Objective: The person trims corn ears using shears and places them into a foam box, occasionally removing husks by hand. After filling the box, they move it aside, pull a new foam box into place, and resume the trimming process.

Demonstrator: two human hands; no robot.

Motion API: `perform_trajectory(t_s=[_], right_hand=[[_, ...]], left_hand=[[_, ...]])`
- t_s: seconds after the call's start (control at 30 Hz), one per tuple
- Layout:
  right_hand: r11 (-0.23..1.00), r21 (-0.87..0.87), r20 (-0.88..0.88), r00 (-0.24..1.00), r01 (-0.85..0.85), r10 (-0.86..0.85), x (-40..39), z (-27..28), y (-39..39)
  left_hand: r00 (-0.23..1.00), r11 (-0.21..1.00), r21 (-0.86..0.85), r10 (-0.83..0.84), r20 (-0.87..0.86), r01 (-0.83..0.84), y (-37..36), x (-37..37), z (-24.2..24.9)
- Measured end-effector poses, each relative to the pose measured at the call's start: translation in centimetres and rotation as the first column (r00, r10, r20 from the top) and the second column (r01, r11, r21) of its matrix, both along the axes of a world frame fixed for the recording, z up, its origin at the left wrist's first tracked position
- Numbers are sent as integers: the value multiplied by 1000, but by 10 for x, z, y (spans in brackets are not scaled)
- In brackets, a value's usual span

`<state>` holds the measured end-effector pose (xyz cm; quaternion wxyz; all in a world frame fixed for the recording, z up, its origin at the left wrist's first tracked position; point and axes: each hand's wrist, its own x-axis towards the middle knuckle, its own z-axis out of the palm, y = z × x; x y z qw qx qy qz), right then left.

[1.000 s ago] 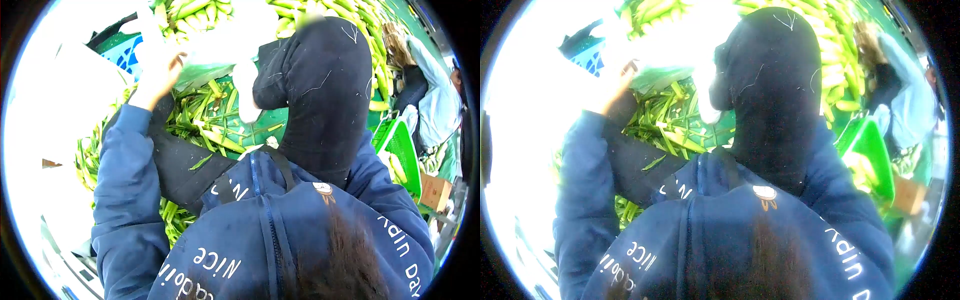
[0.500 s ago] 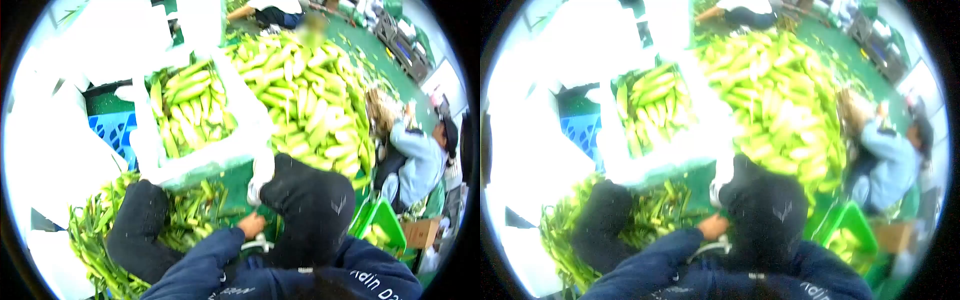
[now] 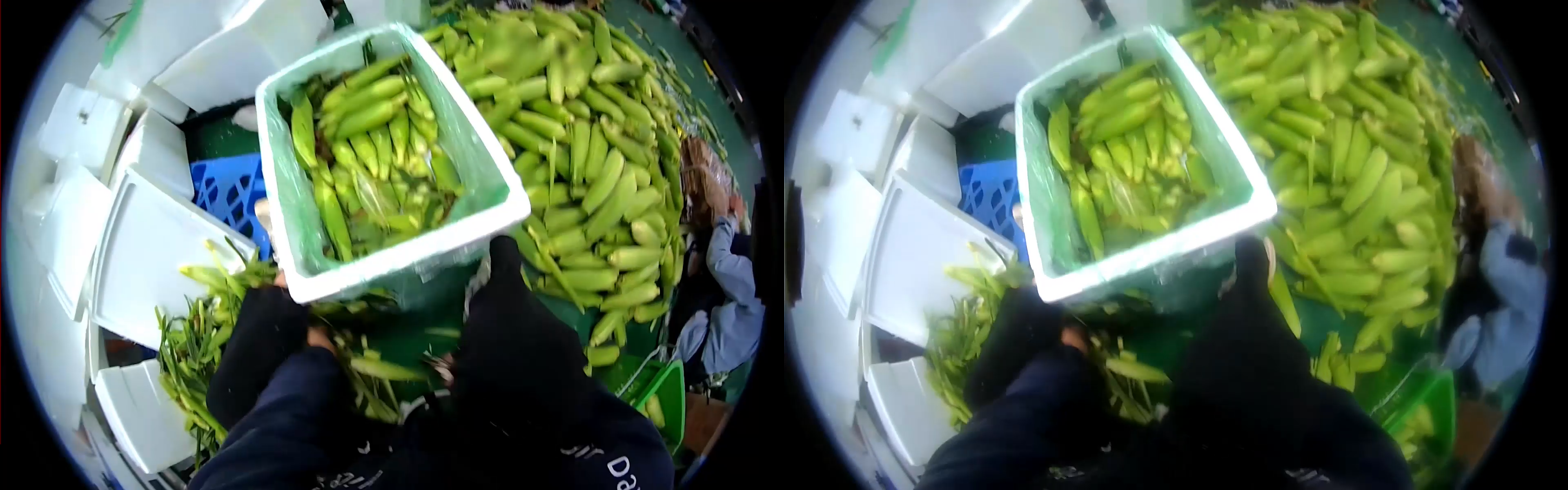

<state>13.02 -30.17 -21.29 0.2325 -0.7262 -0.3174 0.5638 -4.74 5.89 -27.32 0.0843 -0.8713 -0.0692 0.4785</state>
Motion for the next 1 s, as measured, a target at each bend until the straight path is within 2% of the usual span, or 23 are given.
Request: perform_trajectory(t_s=[0.07,0.13,0.17,0.2,0.23,0.33,0.4,0.43,0.5,0.53,0.6,0.63,0.67,0.7,0.73,0.77,0.8,0.83,0.87,0.9,0.93,0.97,1.0], right_hand=[[998,22,-58,996,-60,61,-2,-3,5],[994,47,-80,991,-104,107,-1,-7,2],[990,59,-86,987,-128,133,5,-7,-2],[988,64,-90,985,-140,145,11,-7,-12],[986,64,-90,983,-153,159,19,-5,-24],[979,39,-80,976,-200,203,50,7,-80],[981,3,-25,981,-193,193,70,22,-130],[992,-34,57,990,-124,125,74,31,-159],[990,-91,311,947,108,-75,68,49,-207],[961,-84,445,873,265,-201,63,59,-230],[860,-41,369,808,508,-460,61,97,-260],[786,-37,226,772,617,-595,63,107,-272],[662,160,138,647,733,-750,59,100,-279],[465,205,-103,492,861,-865,48,113,-275],[244,206,-344,304,948,-888,42,124,-270],[209,248,-312,282,946,-907,41,124,-267],[186,284,-287,269,940,-920,42,118,-264],[387,399,54,399,831,-915,54,96,-268],[521,380,409,366,764,-836,59,118,-258],[592,368,552,343,718,-760,74,126,-243],[609,366,593,328,703,-735,90,138,-234],[626,362,621,322,691,-714,109,153,-218],[643,316,637,346,698,-689,129,170,-200]], left_hand=[[960,968,100,241,-139,-229,34,-38,-9],[923,929,150,359,-140,-338,57,-68,-30],[925,925,153,365,-107,-347,60,-80,-49],[911,902,158,411,-35,-401,45,-64,-39],[845,836,158,491,211,-525,29,-46,-29],[955,930,298,263,-133,-215,-78,73,82],[993,943,328,-28,-116,65,-121,80,75],[988,925,351,-116,-99,144,-143,83,66],[895,934,142,-356,268,329,-172,87,59],[814,919,47,-369,449,391,-189,90,55],[663,870,-143,-243,708,471,-221,105,70],[612,843,-181,-203,765,506,-230,110,77],[539,825,-158,-198,819,543,-231,115,78],[609,845,-196,-180,773,498,-231,123,108],[625,873,-265,-56,778,409,-221,131,114],[600,907,-297,65,797,297,-212,143,125],[619,918,-313,102,779,243,-199,156,146],[440,877,-322,146,886,356,-182,163,157],[375,847,-355,204,904,395,-172,175,180],[348,863,-337,205,915,377,-159,181,202],[282,874,-330,236,930,357,-145,193,231],[99,873,-341,328,939,349,-120,206,236],[3,878,-379,396,918,292,-93,216,243]])
